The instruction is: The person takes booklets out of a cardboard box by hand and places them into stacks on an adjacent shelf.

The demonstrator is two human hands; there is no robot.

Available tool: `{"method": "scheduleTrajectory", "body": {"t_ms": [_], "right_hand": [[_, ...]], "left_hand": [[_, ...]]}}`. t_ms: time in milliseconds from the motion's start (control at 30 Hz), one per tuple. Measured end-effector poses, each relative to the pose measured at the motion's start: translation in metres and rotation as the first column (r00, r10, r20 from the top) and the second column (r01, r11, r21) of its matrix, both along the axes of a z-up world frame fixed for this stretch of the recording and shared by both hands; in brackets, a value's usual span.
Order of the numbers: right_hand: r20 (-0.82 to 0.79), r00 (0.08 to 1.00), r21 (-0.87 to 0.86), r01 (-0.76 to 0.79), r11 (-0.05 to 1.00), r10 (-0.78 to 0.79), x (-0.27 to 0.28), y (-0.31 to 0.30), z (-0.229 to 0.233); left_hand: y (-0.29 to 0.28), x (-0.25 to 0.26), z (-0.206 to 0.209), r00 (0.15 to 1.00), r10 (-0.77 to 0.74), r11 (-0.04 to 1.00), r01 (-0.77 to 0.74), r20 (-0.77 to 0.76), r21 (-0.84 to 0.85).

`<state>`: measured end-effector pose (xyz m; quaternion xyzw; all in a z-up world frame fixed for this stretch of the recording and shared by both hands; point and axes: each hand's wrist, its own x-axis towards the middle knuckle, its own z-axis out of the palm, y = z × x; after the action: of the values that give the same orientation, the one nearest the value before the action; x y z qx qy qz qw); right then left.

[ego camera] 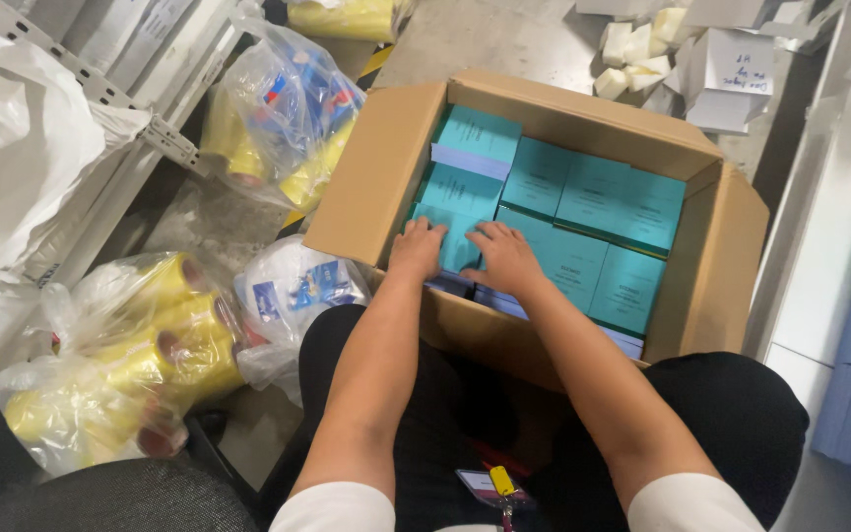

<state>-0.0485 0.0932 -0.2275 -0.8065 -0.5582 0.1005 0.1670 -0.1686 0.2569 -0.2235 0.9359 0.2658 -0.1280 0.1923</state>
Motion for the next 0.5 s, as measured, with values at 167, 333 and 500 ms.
{"method": "scheduleTrajectory", "body": {"t_ms": [167,333,500], "right_hand": [[0.091,0.996,0.083,-0.026,0.996,0.018,-0.011,0.007,-0.004],[0.108,0.989,0.020,-0.099,0.995,0.097,-0.008,0.014,0.000],[0.115,0.978,0.048,-0.182,0.982,0.176,-0.006,0.014,-0.006]], "left_hand": [[0.004,-0.006,-0.003,0.998,0.036,0.999,-0.038,-0.056,-0.034],[0.009,-0.011,0.002,1.000,0.009,0.998,-0.008,0.011,-0.068],[0.007,-0.011,0.000,0.997,-0.018,0.999,0.020,0.069,-0.034]]}}
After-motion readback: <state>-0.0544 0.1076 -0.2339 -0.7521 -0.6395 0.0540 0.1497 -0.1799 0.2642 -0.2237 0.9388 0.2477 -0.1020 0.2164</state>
